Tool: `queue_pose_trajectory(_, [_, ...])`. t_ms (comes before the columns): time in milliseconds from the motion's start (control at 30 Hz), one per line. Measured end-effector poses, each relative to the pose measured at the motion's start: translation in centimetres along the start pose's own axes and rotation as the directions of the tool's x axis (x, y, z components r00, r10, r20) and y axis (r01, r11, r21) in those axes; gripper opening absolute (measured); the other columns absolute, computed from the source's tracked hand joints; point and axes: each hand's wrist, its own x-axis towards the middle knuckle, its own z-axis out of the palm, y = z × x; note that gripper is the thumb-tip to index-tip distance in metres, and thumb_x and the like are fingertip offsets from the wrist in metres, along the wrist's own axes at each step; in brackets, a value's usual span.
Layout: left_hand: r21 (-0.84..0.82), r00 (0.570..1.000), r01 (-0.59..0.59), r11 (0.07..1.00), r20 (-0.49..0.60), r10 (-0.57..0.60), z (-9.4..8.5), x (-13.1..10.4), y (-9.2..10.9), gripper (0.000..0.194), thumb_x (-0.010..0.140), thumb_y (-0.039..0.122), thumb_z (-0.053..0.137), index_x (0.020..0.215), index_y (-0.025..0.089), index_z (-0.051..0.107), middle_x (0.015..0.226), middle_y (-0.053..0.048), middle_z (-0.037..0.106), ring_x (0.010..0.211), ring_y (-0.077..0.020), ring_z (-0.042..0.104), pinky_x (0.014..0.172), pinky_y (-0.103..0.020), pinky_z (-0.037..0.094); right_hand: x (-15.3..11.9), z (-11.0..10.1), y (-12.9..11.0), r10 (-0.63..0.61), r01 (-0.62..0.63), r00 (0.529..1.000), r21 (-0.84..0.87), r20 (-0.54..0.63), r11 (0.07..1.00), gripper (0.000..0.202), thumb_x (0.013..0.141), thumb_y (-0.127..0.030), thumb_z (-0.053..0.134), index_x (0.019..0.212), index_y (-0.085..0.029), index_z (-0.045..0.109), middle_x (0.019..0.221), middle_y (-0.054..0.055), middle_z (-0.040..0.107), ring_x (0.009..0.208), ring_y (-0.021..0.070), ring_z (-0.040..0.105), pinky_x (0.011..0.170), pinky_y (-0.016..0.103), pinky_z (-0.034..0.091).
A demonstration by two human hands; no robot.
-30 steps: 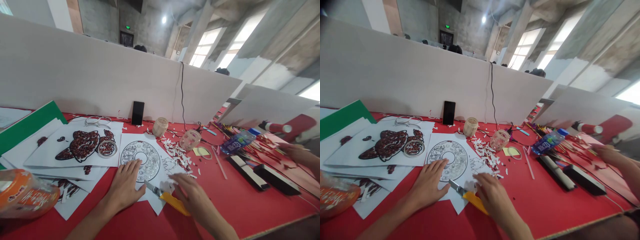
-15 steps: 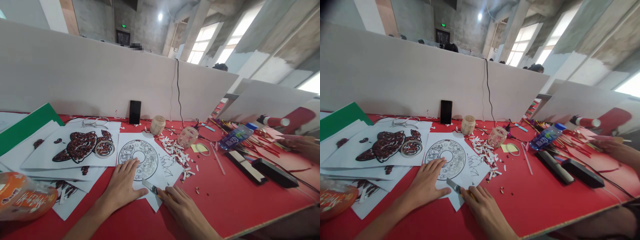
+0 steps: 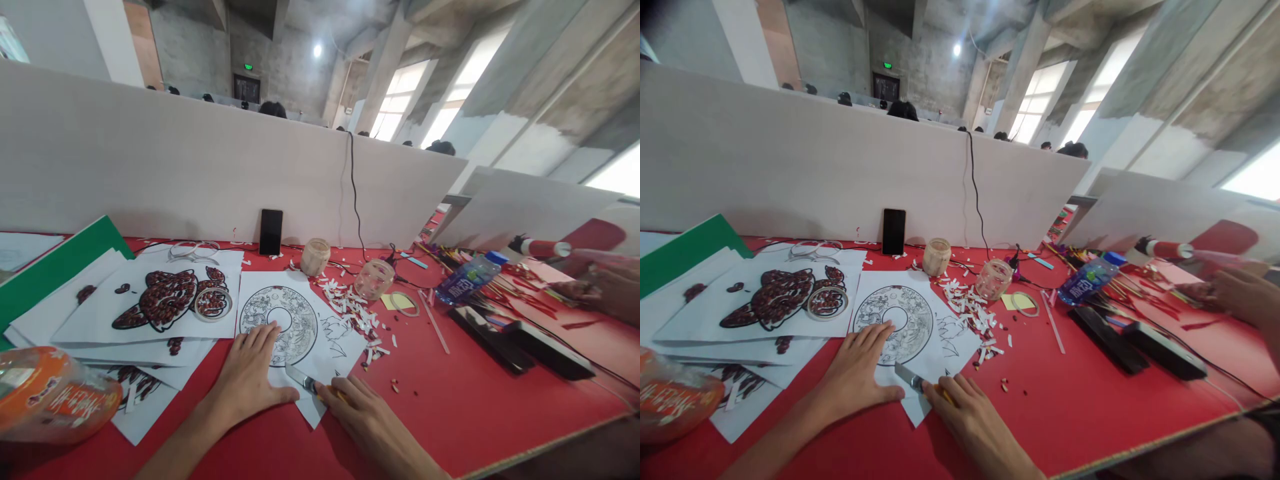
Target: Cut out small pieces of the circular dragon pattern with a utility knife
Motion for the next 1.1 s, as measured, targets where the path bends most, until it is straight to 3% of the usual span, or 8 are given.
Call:
queue_pose_trajectory(333, [-0.011, 1.0, 0.007, 1.0, -0.002, -0.007, 0.0, 0.0, 0.1, 0.105, 0.069, 0.072, 0.069, 0.155, 0.019, 0.04, 0.163, -0.013, 0.038, 0.146, -0.0397, 0.037, 0.116, -0.055, 0.031, -0.5, -0.7, 0.7, 0.128, -0.115, 0.992, 0.332, -0.02, 0.936, 0.043, 0.105, -0.015, 0.04, 0.14, -0.033, 0.058, 0.119, 0.007, 0.067, 0.104, 0.0182, 0.068, 0.09, 0.028, 0.058])
queue_pose_trajectory(533, [-0.045, 1.0, -0.007, 0.999, -0.002, 0.007, 0.0, -0.4, -0.2, 0.108, 0.07, 0.068, 0.073, 0.158, 0.019, 0.034, 0.164, -0.013, 0.035, 0.147, -0.0383, 0.035, 0.118, -0.056, 0.029, 2.2, -1.4, 3.2, 0.482, -0.371, 0.861, 0.446, -0.162, 0.814, 0.036, 0.107, -0.038, 0.041, 0.137, -0.024, 0.055, 0.101, 0.007, 0.069, 0.076, 0.0173, 0.066, 0.067, 0.027, 0.056])
queue_pose_trajectory(633, [-0.053, 0.997, -0.044, 0.998, -0.07, 0.04, 0.3, -0.6, -0.3, 0.101, 0.07, 0.063, 0.078, 0.154, 0.025, 0.039, 0.167, -0.011, 0.029, 0.145, -0.0378, 0.037, 0.115, -0.054, 0.034, 5.4, -0.9, 5.4, 0.502, -0.419, 0.838, 0.338, -0.213, 0.843, 0.034, 0.107, -0.037, 0.04, 0.131, -0.019, 0.056, 0.1, 0.008, 0.069, 0.073, 0.0165, 0.065, 0.063, 0.026, 0.053])
queue_pose_trajectory(733, [-0.018, 0.972, -0.086, 0.996, -0.22, 0.08, 0.1, -0.2, -0.7, 0.066, 0.085, 0.052, 0.071, 0.143, 0.025, 0.052, 0.16, -0.01, 0.041, 0.139, -0.0338, 0.045, 0.109, -0.048, 0.042, 8.4, 0.3, 7.1, 0.488, -0.485, 0.836, 0.08, -0.25, 0.871, 0.027, 0.104, -0.029, 0.044, 0.124, -0.02, 0.059, 0.109, 0.009, 0.07, 0.09, 0.0196, 0.068, 0.075, 0.029, 0.051])
queue_pose_trajectory(800, [0.071, 0.925, -0.083, 0.994, -0.365, 0.104, -0.6, 0.1, -1.6, 0.038, 0.1, 0.036, 0.054, 0.134, 0.024, 0.06, 0.149, -0.01, 0.054, 0.132, -0.0298, 0.052, 0.106, -0.044, 0.044, 9.5, 1.1, 7.6, 0.501, -0.52, 0.826, -0.007, -0.257, 0.854, 0.023, 0.102, -0.024, 0.049, 0.12, -0.021, 0.062, 0.11, 0.01, 0.07, 0.098, 0.0232, 0.067, 0.081, 0.032, 0.048])
queue_pose_trajectory(867, [0.198, 0.862, 0.02, 0.98, -0.499, 0.083, -1.7, 0.4, -3.2, 0.036, 0.103, 0.021, 0.042, 0.132, 0.02, 0.063, 0.14, -0.012, 0.062, 0.126, -0.0306, 0.056, 0.105, -0.048, 0.043, 10.0, 1.8, 7.8, 0.514, -0.543, 0.818, -0.054, -0.259, 0.838, 0.021, 0.1, -0.022, 0.051, 0.117, -0.02, 0.064, 0.108, 0.011, 0.07, 0.101, 0.0266, 0.065, 0.084, 0.036, 0.044])
queue_pose_trajectory(1000, [0.351, 0.86, 0.218, 0.911, -0.51, -0.009, -3.7, 0.3, -6.9, 0.038, 0.1, 0.016, 0.041, 0.128, 0.009, 0.066, 0.133, -0.018, 0.066, 0.121, -0.038, 0.058, 0.095, -0.055, 0.046, 9.6, 2.3, 7.9, 0.513, -0.554, 0.818, -0.118, -0.26, 0.824, 0.023, 0.102, -0.026, 0.053, 0.122, -0.02, 0.064, 0.11, 0.011, 0.07, 0.105, 0.0301, 0.063, 0.087, 0.041, 0.041])
queue_pose_trajectory(1100, [0.333, 0.866, 0.222, 0.917, -0.499, -0.029, -4.4, 0.1, -7.8, 0.031, 0.1, 0.018, 0.043, 0.11, 0.013, 0.072, 0.122, -0.015, 0.072, 0.117, -0.0388, 0.06, 0.092, -0.057, 0.046, 9.2, 2.0, 7.7, 0.484, -0.542, 0.816, -0.127, -0.316, 0.831, 0.026, 0.102, -0.028, 0.054, 0.125, -0.02, 0.063, 0.119, 0.013, 0.069, 0.11, 0.0317, 0.061, 0.088, 0.043, 0.041])
